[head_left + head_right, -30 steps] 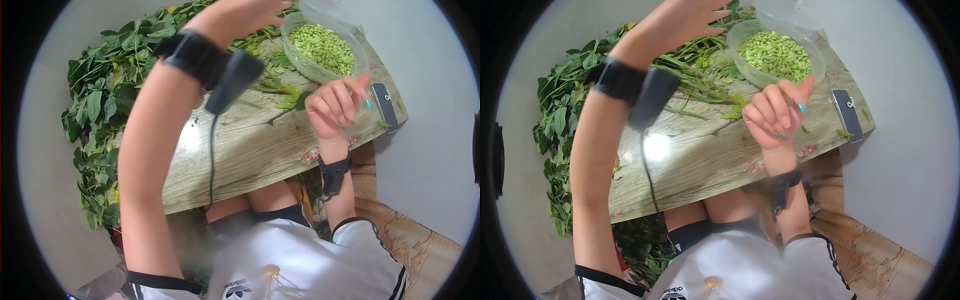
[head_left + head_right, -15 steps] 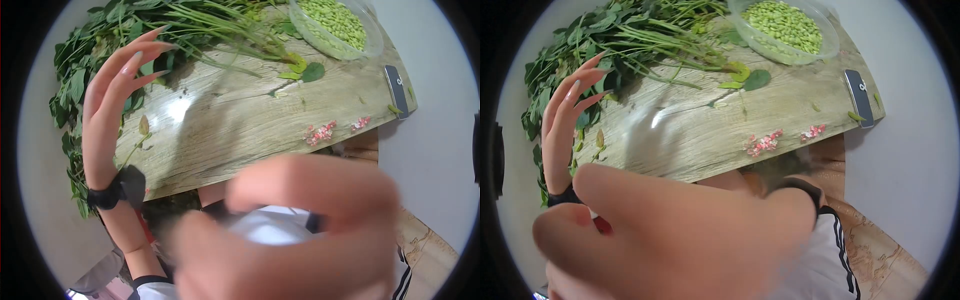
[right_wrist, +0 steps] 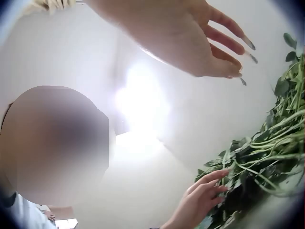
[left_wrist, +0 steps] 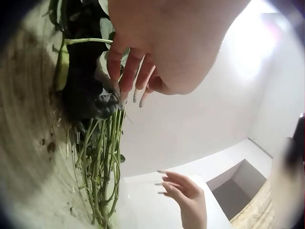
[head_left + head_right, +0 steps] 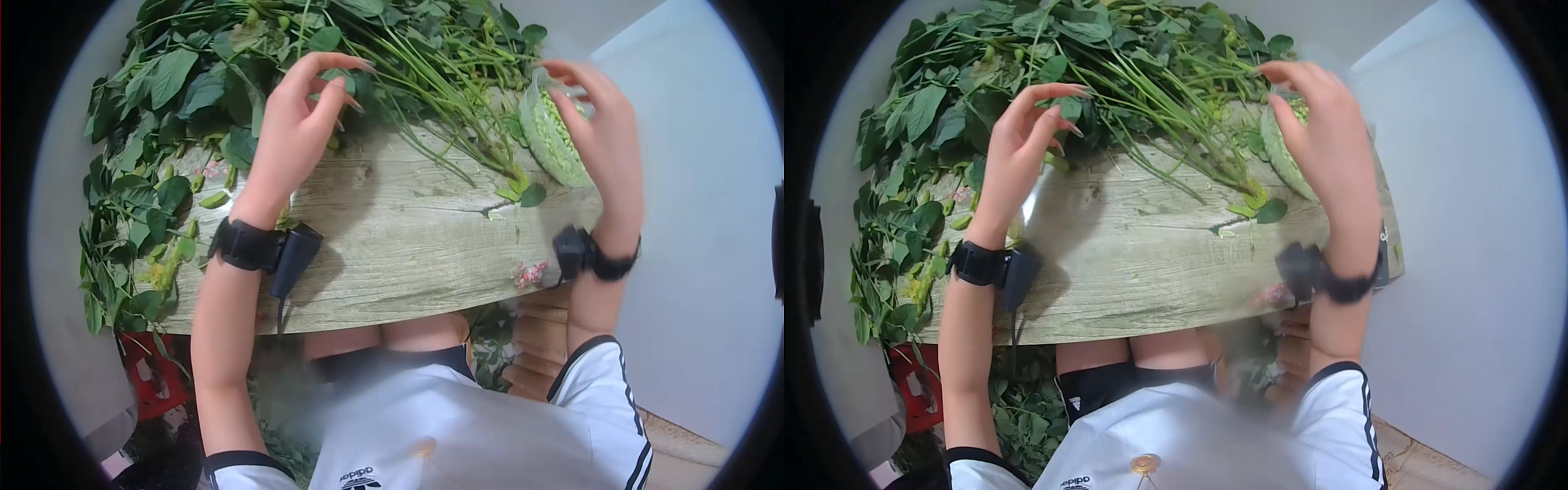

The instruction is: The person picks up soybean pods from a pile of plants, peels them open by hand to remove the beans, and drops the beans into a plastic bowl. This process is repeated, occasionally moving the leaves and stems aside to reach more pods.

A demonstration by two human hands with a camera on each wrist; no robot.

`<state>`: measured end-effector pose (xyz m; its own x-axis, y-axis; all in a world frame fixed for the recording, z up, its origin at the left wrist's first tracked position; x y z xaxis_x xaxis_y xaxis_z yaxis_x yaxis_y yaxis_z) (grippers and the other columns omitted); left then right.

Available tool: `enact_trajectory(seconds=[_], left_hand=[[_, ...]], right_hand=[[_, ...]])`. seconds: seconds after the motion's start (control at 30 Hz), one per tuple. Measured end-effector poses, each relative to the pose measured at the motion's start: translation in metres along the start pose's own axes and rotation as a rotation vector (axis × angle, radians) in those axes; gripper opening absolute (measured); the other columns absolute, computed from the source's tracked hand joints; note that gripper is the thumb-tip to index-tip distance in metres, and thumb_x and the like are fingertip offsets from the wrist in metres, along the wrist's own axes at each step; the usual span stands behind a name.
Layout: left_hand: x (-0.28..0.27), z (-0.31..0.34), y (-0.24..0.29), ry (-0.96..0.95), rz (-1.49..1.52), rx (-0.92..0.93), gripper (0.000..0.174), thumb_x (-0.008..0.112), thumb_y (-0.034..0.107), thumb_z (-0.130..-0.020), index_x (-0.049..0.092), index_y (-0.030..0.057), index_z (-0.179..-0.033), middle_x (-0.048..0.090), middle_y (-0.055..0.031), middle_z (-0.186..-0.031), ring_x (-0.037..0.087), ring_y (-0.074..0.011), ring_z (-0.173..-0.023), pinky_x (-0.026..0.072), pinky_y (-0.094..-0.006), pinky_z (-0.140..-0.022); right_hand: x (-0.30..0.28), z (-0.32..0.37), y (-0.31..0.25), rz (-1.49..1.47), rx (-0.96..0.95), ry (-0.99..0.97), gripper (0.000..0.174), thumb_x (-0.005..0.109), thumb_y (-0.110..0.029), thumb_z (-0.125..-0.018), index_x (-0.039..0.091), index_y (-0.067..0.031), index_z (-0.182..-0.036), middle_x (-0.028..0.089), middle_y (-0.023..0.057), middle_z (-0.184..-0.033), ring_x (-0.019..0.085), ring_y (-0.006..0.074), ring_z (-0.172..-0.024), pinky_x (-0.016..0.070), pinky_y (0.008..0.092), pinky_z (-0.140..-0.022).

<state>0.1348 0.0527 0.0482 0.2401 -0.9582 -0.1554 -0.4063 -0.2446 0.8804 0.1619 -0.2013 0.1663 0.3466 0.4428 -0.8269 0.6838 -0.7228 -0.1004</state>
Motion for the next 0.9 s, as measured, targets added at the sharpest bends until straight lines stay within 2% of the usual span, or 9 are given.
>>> enact_trajectory(seconds=[0.07,0.23,0.27,0.4,0.57,0.63,0.67,0.77,0.9], left_hand=[[0.002,0.001,0.0,0.018,0.015,0.055,0.023,0.05,0.01,-0.095,0.062,0.0044,-0.114,0.062,-0.0051,-0.097,0.061,-0.0086,-0.08,0.0441,-0.0216,-0.057],[0.007,0.007,0.014,0.01,-0.056,0.112,0.02,0.05,0.006,-0.092,0.063,0.0045,-0.106,0.06,-0.0059,-0.1,0.057,-0.0125,-0.076,0.0444,-0.0265,-0.061],[0.01,0.008,0.015,-0.04,-0.129,0.083,0.021,0.05,0.002,-0.093,0.062,0.0036,-0.11,0.064,-0.0031,-0.109,0.057,-0.0102,-0.083,0.0453,-0.0243,-0.065],[0.016,0.013,0.033,-0.049,-0.195,0.169,0.023,0.05,-0.002,-0.088,0.063,0.0048,-0.105,0.063,-0.0041,-0.102,0.053,-0.0139,-0.08,0.0442,-0.026,-0.068],[0.037,0.002,0.045,-0.097,-0.379,0.278,0.026,0.053,-0.003,-0.085,0.066,0.0061,-0.106,0.064,-0.0055,-0.105,0.055,-0.0212,-0.092,0.0447,-0.0323,-0.083],[0.06,-0.005,0.064,-0.066,-0.568,0.519,0.027,0.055,-0.001,-0.085,0.067,0.0079,-0.108,0.066,-0.0061,-0.111,0.057,-0.0241,-0.101,0.044,-0.0354,-0.089],[0.075,-0.017,0.064,-0.137,-0.641,0.472,0.031,0.055,0.002,-0.086,0.066,0.0079,-0.115,0.065,-0.0062,-0.121,0.056,-0.0266,-0.115,0.0382,-0.0415,-0.103],[0.122,-0.051,0.061,-0.016,-1.021,0.636,0.038,0.052,0.008,-0.088,0.059,0.0044,-0.125,0.061,-0.0083,-0.129,0.051,-0.0272,-0.126,0.0228,-0.0492,-0.116],[0.186,-0.087,0.014,-0.122,-1.365,0.58,0.048,0.045,0.02,-0.091,0.05,-0.0018,-0.134,0.055,-0.0114,-0.137,0.042,-0.0271,-0.136,0.004,-0.0589,-0.118]], right_hand=[[0.03,-0.031,0.029,0.031,-0.043,-0.003,0.026,0.061,-0.005,-0.086,0.066,-0.009,-0.111,0.069,0.0092,-0.104,0.064,0.0231,-0.095,0.0503,0.0336,-0.084],[0.111,-0.086,0.093,0.2,-0.028,-0.083,0.028,0.059,-0.005,-0.083,0.066,-0.0046,-0.11,0.069,0.015,-0.105,0.065,0.0306,-0.1,0.0512,0.0392,-0.087],[0.121,-0.09,0.11,0.234,0.073,-0.127,0.027,0.06,-0.005,-0.082,0.066,-0.0038,-0.108,0.069,0.016,-0.104,0.065,0.0324,-0.1,0.0513,0.0402,-0.086],[0.152,-0.093,0.161,0.296,0.291,-0.286,0.024,0.062,-0.009,-0.08,0.065,-0.0073,-0.104,0.068,0.0192,-0.101,0.063,0.0374,-0.101,0.0531,0.0468,-0.083],[0.16,-0.087,0.154,0.272,0.322,-0.243,0.02,0.062,-0.006,-0.079,0.059,0.002,-0.097,0.067,0.0236,-0.095,0.063,0.0406,-0.099,0.0536,0.0477,-0.079],[0.157,-0.087,0.143,0.344,0.198,-0.199,0.02,0.059,-0.002,-0.078,0.059,0.0022,-0.098,0.067,0.0229,-0.094,0.061,0.0409,-0.099,0.0525,0.0497,-0.08],[0.155,-0.087,0.139,0.365,0.157,-0.171,0.021,0.057,0.001,-0.077,0.06,0.0007,-0.098,0.068,0.0209,-0.09,0.06,0.0385,-0.101,0.0508,0.0487,-0.079],[0.138,-0.087,0.124,0.417,0.068,-0.081,0.021,0.058,0.0,-0.077,0.06,0.0004,-0.098,0.068,0.018,-0.085,0.06,0.0358,-0.102,0.0493,0.0452,-0.078],[0.126,-0.084,0.115,0.374,0.075,-0.041,0.016,0.057,0.001,-0.078,0.06,0.0001,-0.094,0.067,0.0173,-0.083,0.064,0.0347,-0.093,0.0489,0.0425,-0.077]])
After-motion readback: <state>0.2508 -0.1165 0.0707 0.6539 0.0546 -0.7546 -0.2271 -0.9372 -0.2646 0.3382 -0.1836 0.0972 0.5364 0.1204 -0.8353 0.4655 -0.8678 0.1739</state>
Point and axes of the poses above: each hand's wrist, its own z-axis away from the middle knuckle, its own x-axis out of the palm, y = z × x, the point moved 10 cm from there along -z, towards the middle knuckle
